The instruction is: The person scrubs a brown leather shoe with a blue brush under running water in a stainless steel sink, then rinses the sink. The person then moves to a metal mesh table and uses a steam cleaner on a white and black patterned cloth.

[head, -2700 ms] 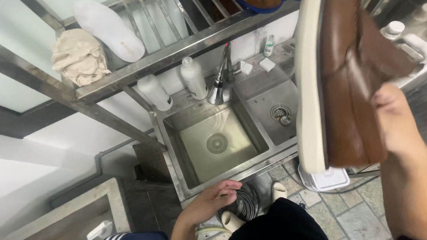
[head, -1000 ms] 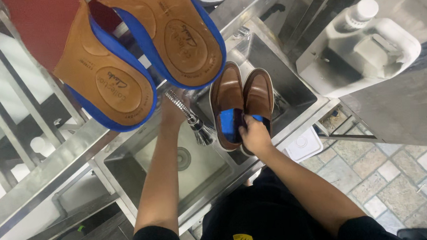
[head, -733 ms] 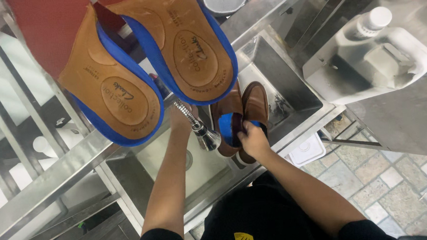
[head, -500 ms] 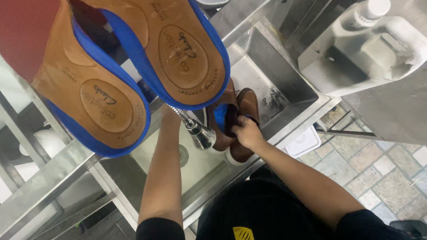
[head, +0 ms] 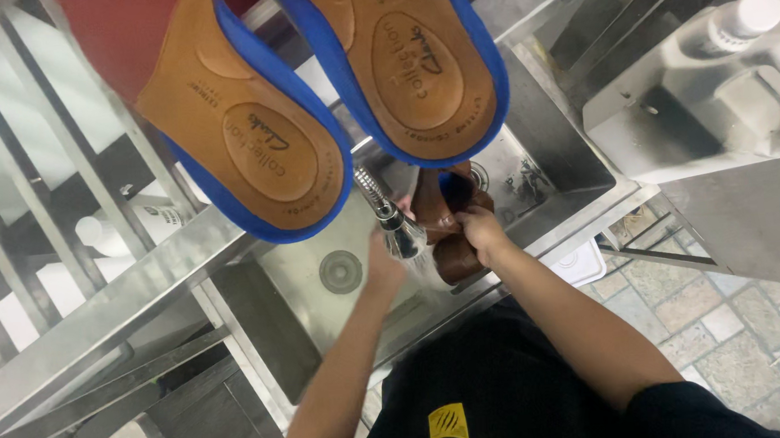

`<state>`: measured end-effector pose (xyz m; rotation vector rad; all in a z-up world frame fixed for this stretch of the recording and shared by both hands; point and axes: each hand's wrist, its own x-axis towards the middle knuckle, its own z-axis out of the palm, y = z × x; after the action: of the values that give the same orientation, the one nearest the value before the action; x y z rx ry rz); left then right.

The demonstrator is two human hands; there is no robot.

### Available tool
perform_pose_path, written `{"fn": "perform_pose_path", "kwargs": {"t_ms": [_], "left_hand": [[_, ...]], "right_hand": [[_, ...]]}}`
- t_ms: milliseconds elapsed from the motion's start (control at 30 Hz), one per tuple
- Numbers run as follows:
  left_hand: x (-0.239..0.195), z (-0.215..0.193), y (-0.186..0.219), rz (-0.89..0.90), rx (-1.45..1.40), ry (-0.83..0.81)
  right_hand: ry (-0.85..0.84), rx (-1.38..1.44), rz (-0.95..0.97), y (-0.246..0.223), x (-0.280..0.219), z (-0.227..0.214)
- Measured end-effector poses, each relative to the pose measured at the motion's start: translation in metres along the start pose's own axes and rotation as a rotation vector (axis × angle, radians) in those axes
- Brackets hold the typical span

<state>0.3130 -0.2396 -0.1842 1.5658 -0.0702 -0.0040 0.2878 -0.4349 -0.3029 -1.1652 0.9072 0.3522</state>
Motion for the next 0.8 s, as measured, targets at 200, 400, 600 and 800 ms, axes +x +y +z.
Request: {"fn": "perform_pose_path", "kwargs": {"t_ms": [200,400,600,800], "left_hand": [[-0.071,0.026,-0.031,0.005,0.248,0.02],[-0.087,0.012,-0.122,-0.117,0.141,0.094],[-0.095,0.002,-0.094,-0.351,-0.243,0.158],[-0.065,-0.012,0.037,0.136,0.003,0.134]], "right_hand": [[0.036,-0.072,0.056,0.006,-0.006,-0.007],[-0.09,-0.177,0.11,0.012,-0.027,-0.017],[-0.141,-0.177,0.181,0.004,-0.033,-0.013],[-0.172,-0.036,0.222,-0.011,-0.045,-0.015]]}}
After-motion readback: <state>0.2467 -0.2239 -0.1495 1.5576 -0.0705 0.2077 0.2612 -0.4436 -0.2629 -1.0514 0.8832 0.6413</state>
